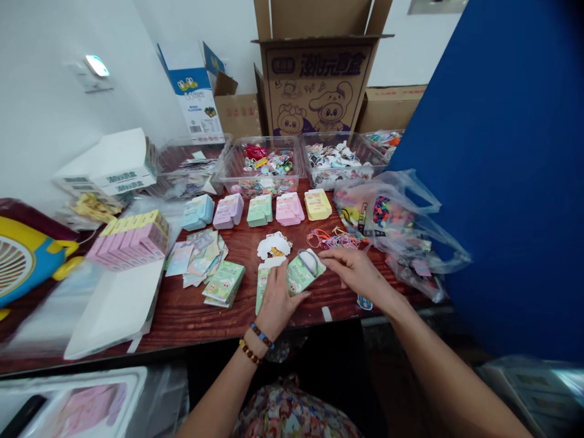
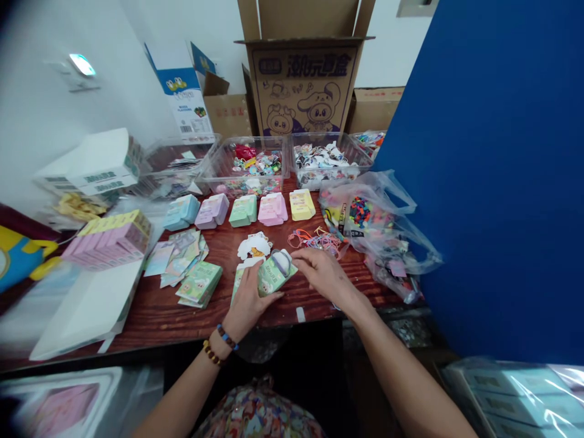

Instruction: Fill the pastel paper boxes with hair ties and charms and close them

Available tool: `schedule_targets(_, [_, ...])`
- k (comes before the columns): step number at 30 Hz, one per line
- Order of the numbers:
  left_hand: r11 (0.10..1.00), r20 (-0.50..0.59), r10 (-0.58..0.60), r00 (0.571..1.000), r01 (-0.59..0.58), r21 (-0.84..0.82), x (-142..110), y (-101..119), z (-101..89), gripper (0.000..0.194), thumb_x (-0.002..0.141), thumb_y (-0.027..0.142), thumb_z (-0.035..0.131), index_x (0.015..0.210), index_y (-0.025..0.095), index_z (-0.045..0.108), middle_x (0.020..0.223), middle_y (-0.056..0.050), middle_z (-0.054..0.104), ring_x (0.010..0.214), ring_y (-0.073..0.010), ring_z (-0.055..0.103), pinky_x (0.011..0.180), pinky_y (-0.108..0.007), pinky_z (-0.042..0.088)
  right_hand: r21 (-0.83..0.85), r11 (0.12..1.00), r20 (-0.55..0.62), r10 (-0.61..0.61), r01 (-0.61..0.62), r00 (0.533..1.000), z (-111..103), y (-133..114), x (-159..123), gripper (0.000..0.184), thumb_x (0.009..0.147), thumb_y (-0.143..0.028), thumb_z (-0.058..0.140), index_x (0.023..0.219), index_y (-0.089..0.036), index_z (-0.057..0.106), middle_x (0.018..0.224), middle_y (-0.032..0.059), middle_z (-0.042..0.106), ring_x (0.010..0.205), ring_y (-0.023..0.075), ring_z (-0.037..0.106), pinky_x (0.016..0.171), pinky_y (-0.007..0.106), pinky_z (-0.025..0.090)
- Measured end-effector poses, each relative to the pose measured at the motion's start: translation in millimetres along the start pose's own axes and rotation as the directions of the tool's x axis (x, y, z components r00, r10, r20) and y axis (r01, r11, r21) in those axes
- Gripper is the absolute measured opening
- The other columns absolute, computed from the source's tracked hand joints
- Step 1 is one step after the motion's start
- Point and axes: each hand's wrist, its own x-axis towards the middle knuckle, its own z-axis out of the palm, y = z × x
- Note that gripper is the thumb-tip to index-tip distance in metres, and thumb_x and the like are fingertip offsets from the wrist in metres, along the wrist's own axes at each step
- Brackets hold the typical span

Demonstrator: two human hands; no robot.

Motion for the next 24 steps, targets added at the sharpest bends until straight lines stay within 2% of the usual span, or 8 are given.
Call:
schedule_targets(2, [1.000,-0.006,-0.001,1.000,0.002,0.009,0.6,2.7,0.7,0.082,0.077,0.030,0.078,0.142,0.018,0.030,0.128,-0.014,0.047,0.125,-0.0305,0.048,0.108,-0.049,0.041,-0.037,0.997,-0.017,-0.064,0.064,0.998,0.7,-1.1,-0.6,0.024,0.091,-0.027,0.054,0.103,-0.022,0.074,0.101,0.0044,0.073,0.061,0.0128,0.064,0.051,0.023,0.047])
schedule_targets(6, [0.999,-0.048,0.042,0.998,-0.042,0.004,1.2,7.2,0.1,0.076,0.079,0.033,0.075,0.141,0.021,0.031,0.126,-0.012,0.047,0.123,-0.0307,0.049,0.107,-0.051,0.042,-0.069,0.987,-0.039,-0.145,0.142,0.989,4.2,-3.0,-0.6,0.024,0.091,-0.025,0.054,0.105,-0.025,0.075,0.101,0.0043,0.075,0.085,0.0200,0.069,0.065,0.027,0.052])
schedule_targets(10, [0.998,-0.075,0.064,0.995,-0.065,-0.018,1.9,7.9,-0.5,0.072,0.079,0.034,0.075,0.137,0.021,0.035,0.123,-0.011,0.048,0.119,-0.0292,0.050,0.106,-0.050,0.043,-0.013,0.996,0.102,-0.086,0.087,0.991,12.3,-5.2,-5.4,0.028,0.091,-0.028,0.054,0.110,-0.025,0.074,0.104,0.0049,0.075,0.057,0.0147,0.066,0.051,0.025,0.048])
schedule_targets(13, [0.999,-0.077,0.048,0.996,-0.050,-0.018,1.9,7.2,0.9,0.073,0.077,0.034,0.077,0.136,0.019,0.036,0.123,-0.012,0.049,0.119,-0.0292,0.051,0.105,-0.048,0.043,0.052,0.998,0.062,-0.027,0.024,0.998,12.0,-6.5,-9.4,0.033,0.093,-0.032,0.052,0.118,-0.026,0.071,0.100,0.0040,0.075,0.041,0.0111,0.057,0.044,0.025,0.045])
schedule_targets(15, [0.999,-0.077,0.048,0.996,-0.049,-0.018,1.8,7.1,1.9,0.075,0.077,0.035,0.078,0.137,0.020,0.036,0.124,-0.012,0.049,0.120,-0.0296,0.050,0.105,-0.048,0.043,0.049,0.998,-0.042,-0.022,0.024,0.999,7.5,-7.0,-10.8,0.032,0.092,-0.033,0.053,0.116,-0.024,0.071,0.097,0.0042,0.076,0.039,0.0105,0.055,0.043,0.025,0.044])
schedule_targets(17, [0.998,-0.077,0.052,0.996,-0.054,-0.022,2.0,7.5,2.5,0.075,0.078,0.036,0.077,0.138,0.021,0.035,0.124,-0.012,0.048,0.120,-0.0298,0.050,0.104,-0.049,0.043,0.031,0.999,-0.084,-0.036,0.039,0.996,2.8,-7.3,-12.0,0.029,0.092,-0.034,0.054,0.110,-0.023,0.073,0.092,0.0039,0.076,0.039,0.0100,0.054,0.043,0.025,0.043])
schedule_targets(20, [0.998,-0.099,0.061,0.993,-0.063,-0.022,2.9,9.1,2.2,0.073,0.079,0.037,0.076,0.137,0.021,0.034,0.123,-0.011,0.048,0.119,-0.0294,0.050,0.105,-0.050,0.043,0.026,0.998,-0.023,-0.055,0.056,0.998,0.7,-7.7,-14.7,0.027,0.092,-0.034,0.054,0.103,-0.023,0.075,0.077,0.0011,0.074,0.040,0.0101,0.054,0.043,0.023,0.041])
schedule_targets(24, [0.996,-0.093,0.091,0.992,-0.092,-0.005,3.3,12.4,1.1,0.071,0.080,0.035,0.074,0.136,0.021,0.034,0.124,-0.011,0.047,0.120,-0.0291,0.049,0.105,-0.049,0.043,0.064,0.997,0.012,-0.049,0.048,0.999,3.9,-7.9,-15.3,0.026,0.091,-0.031,0.054,0.104,-0.023,0.075,0.078,0.0003,0.074,0.041,0.0099,0.055,0.042,0.022,0.040])
